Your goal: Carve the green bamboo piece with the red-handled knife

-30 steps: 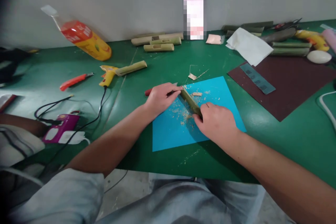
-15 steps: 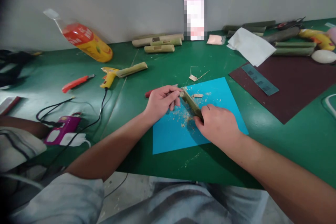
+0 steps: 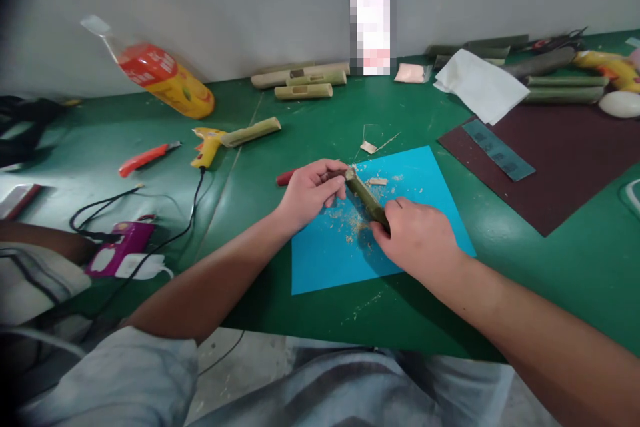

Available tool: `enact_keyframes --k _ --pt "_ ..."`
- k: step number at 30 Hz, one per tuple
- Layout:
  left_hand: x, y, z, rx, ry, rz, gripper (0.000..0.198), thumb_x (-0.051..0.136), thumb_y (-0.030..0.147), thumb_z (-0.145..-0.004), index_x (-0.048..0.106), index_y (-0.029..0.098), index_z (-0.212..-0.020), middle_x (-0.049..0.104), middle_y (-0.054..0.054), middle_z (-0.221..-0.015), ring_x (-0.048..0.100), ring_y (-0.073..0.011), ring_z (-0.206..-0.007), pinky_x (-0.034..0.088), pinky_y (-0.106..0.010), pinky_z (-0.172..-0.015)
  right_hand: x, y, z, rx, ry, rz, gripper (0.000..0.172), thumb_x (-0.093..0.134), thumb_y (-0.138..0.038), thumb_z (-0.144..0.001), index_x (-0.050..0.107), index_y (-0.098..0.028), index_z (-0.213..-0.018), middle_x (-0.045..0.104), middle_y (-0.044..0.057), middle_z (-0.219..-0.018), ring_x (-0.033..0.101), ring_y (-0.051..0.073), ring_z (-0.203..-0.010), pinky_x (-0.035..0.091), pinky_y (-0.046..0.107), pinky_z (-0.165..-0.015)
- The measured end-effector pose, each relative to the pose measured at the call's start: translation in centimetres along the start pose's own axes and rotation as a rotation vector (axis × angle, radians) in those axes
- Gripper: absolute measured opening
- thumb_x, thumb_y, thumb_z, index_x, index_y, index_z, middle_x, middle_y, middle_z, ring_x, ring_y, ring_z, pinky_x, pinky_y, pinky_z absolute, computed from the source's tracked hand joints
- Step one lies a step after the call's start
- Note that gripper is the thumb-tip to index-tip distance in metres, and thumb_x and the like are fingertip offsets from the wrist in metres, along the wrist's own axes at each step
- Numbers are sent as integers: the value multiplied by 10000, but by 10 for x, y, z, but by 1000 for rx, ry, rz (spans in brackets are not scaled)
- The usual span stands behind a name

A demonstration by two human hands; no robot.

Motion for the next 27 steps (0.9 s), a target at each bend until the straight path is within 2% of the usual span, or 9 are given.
enact_keyframes --k 5,10,12,15,17,19,23,27 --pt "2 -1 1 11 -18 -74 263 582 104 -886 693 166 -1116 685 31 -644 584 -80 -520 474 -208 -498 0 0 0 -8 3 5 316 593 -453 -1007 684 -194 -851 716 78 -823 624 208 -669 206 348 -584" --pt "0 -5 0 9 3 -91 244 589 106 -909 706 162 -1116 699 16 -661 516 -68 -464 451 -205 -465 0 0 0 -21 19 -1 312 590 -448 -1005 676 -193 -845 715 74 -817 631 205 -671 205 343 -584" --pt "-3 -1 1 86 33 -136 209 596 146 -950 737 167 -1103 732 -7 -730 554 -76 -503 498 -219 -509 -1 -1 0 -16 17 0 304 597 -443 -999 676 -195 -843 717 75 -819 625 200 -666 205 342 -581" --pt "-5 12 4 307 76 -347 202 601 187 -996 780 188 -1090 802 -56 -942 722 -142 -789 623 -308 -790 -1 -1 -1 -7 13 -1 290 607 -436 -992 676 -197 -843 717 73 -820 613 193 -656 201 341 -577" --pt "-3 18 8 449 72 -498 215 592 176 -1011 787 202 -1097 811 -61 -1022 744 -174 -927 617 -386 -970 -1 -2 0 -9 18 -2 288 606 -436 -992 674 -197 -846 716 73 -818 611 194 -655 198 344 -578" --pt "-3 19 11 521 73 -594 225 584 173 -1022 787 203 -1116 803 -65 -1022 747 -186 -953 611 -409 -1002 -1 -2 0 -13 27 -1 290 603 -439 -994 671 -198 -847 712 73 -816 613 197 -657 195 347 -580" --pt "-9 17 12 504 87 -703 253 605 175 -1007 781 162 -1188 783 -117 -1088 753 -243 -1115 621 -397 -968 -1 -3 0 -16 18 -1 291 603 -437 -996 671 -195 -850 707 70 -812 619 200 -661 195 346 -584" --pt "-13 13 13 466 37 -690 289 596 196 -1020 759 165 -1257 797 -115 -1144 761 -230 -1080 619 -388 -956 -1 -5 -1 -18 8 -6 294 609 -441 -999 678 -188 -865 704 70 -818 618 201 -668 197 342 -586"
Point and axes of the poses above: each hand's wrist, its own z-axis away from the middle knuckle, its own x-axis out of the palm, y = z × x, the point moved 7 cm from there along -z, towards the middle knuckle
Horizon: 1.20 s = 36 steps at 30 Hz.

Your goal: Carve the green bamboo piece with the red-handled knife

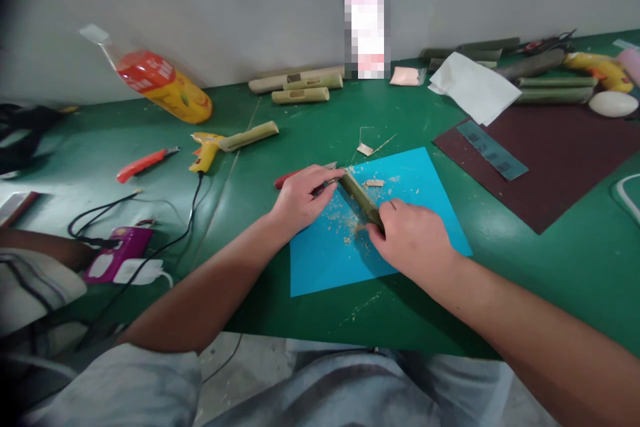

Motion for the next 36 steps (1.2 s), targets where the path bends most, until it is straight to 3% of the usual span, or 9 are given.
enact_keyframes --k 3,7,13,22,26,32,36 --pt "-2 -5 2 -69 55 56 243 624 195 -1002 752 186 -1208 812 -81 -1121 749 -170 -915 615 -322 -861 0 0 0 -6 3 4 297 604 -440 -1005 680 -187 -870 703 73 -824 605 199 -665 200 346 -590" --pt "-4 -8 3 -173 134 98 207 681 210 -952 698 182 -1157 778 -27 -948 604 -86 -629 512 -219 -616 0 -1 1 -8 7 11 288 602 -424 -1007 681 -188 -862 703 72 -819 600 196 -658 197 352 -595" --pt "1 -9 2 -185 63 108 142 681 236 -937 741 181 -1052 748 -17 -859 566 -91 -625 462 -235 -618 1 -1 0 -5 11 21 278 615 -423 -998 680 -189 -862 699 65 -808 603 195 -656 195 350 -593" --pt "9 -31 1 -626 81 615 158 641 246 -950 714 136 -1036 759 -36 -752 533 -61 -449 406 -202 -444 1 -3 1 -28 29 29 270 646 -419 -988 678 -188 -852 702 64 -792 603 203 -636 176 352 -590" --pt "6 -27 1 -609 93 596 166 647 247 -958 724 132 -1049 757 -33 -738 534 -61 -437 413 -201 -439 0 -3 1 -37 61 29 278 654 -427 -982 676 -190 -839 698 64 -781 601 205 -624 180 352 -585" --pt "-7 -11 1 -365 174 260 216 655 267 -975 773 156 -1117 793 -40 -863 610 -65 -579 487 -198 -567 -2 -3 1 -36 77 20 270 662 -422 -968 686 -191 -832 701 68 -772 605 201 -609 197 356 -566" --pt "-1 -10 0 -458 161 474 200 666 274 -953 762 142 -1069 772 -22 -760 560 -60 -489 449 -198 -492 -3 -3 2 -44 134 11 288 687 -443 -950 686 -194 -806 694 63 -748 636 217 -611 269 364 -546"
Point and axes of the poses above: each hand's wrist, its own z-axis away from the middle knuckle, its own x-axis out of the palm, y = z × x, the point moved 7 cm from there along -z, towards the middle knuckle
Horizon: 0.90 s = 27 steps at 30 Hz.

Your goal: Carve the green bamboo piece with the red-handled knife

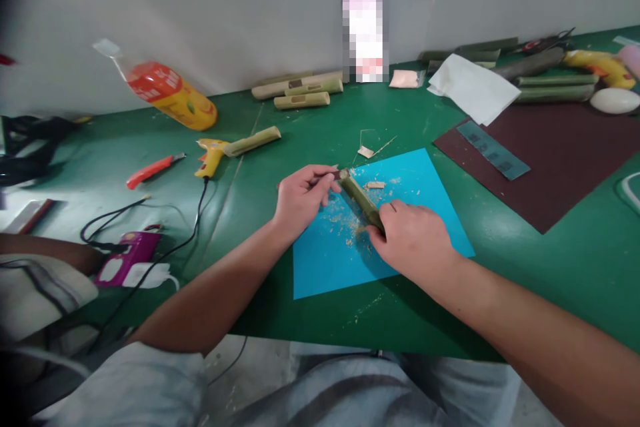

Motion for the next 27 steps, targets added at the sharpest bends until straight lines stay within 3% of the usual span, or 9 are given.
enact_keyframes --k 3,6,8,14,21,27 --pt "7 0 5 -149 -21 209 190 683 295 -931 730 135 -1022 758 -16 -705 525 -52 -412 404 -196 -429 -9 0 2 -37 157 -72 289 683 -459 -960 720 -176 -915 738 90 -868 707 257 -723 417 380 -579" --pt "15 8 17 -209 -55 308 200 704 325 -912 705 142 -993 759 -14 -693 533 -55 -389 401 -192 -412 -23 0 4 -107 344 -231 342 634 -398 -1013 699 -146 -1234 764 139 -1159 755 280 -978 565 386 -732" --pt "22 14 26 -229 -101 336 220 721 343 -901 696 143 -990 762 -17 -693 544 -61 -388 414 -195 -412 -29 0 5 -151 411 -315 355 600 -343 -1044 659 -151 -1336 750 146 -1246 747 262 -1083 603 374 -833" --pt "37 23 42 -230 -172 392 212 737 334 -899 689 149 -989 749 -4 -688 559 -58 -415 444 -190 -442 -30 -2 6 -185 439 -376 302 610 -301 -1037 677 -167 -1299 755 149 -1239 753 276 -1099 643 395 -848" --pt "34 22 40 -230 -146 418 260 748 364 -896 678 140 -1009 767 -23 -712 565 -64 -411 441 -193 -435 -34 -2 8 -193 491 -432 292 644 -269 -1021 683 -185 -1298 756 138 -1230 747 259 -1133 650 383 -901" --pt "38 23 43 -183 -177 392 269 764 403 -911 697 160 -1007 749 -5 -713 574 -61 -446 467 -193 -459 -25 1 5 -136 399 -476 311 605 -325 -1030 707 -207 -1298 753 141 -1249 739 278 -1152 642 429 -931"
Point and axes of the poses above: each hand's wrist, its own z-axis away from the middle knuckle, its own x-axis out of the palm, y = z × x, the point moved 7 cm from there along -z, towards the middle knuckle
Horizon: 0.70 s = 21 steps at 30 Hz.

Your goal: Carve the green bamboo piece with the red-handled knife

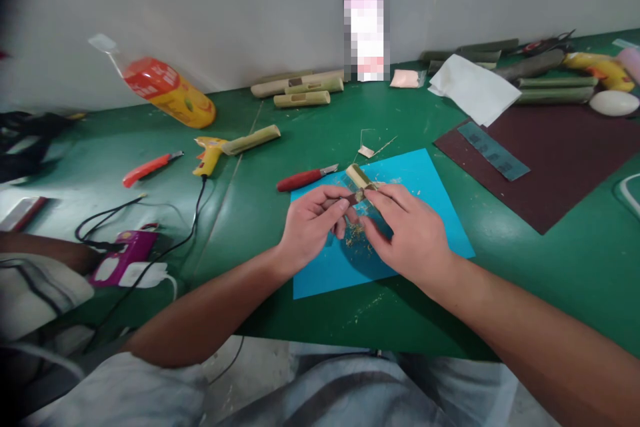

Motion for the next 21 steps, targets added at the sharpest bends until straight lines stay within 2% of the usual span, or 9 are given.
enact_keyframes --k 4,13,21 --pt "4 0 0 12 -44 -12 303 779 445 -918 714 165 -1015 724 6 -695 583 -64 -459 487 -192 -466 1 3 1 66 -16 -76 288 610 -350 -1026 721 -222 -1260 759 130 -1238 739 267 -1124 632 427 -931" --pt "11 -4 3 -10 -145 19 354 811 488 -907 734 155 -999 747 -14 -711 597 -65 -497 515 -181 -492 -1 9 -1 106 24 -231 93 667 -277 -966 726 -217 -1007 768 65 -989 706 176 -792 572 310 -681" --pt "12 -5 5 24 -170 -4 319 786 463 -935 710 165 -1016 762 -23 -763 621 -71 -522 524 -185 -501 0 9 -2 130 18 -261 91 657 -264 -961 745 -242 -953 783 52 -940 738 202 -861 588 332 -715"
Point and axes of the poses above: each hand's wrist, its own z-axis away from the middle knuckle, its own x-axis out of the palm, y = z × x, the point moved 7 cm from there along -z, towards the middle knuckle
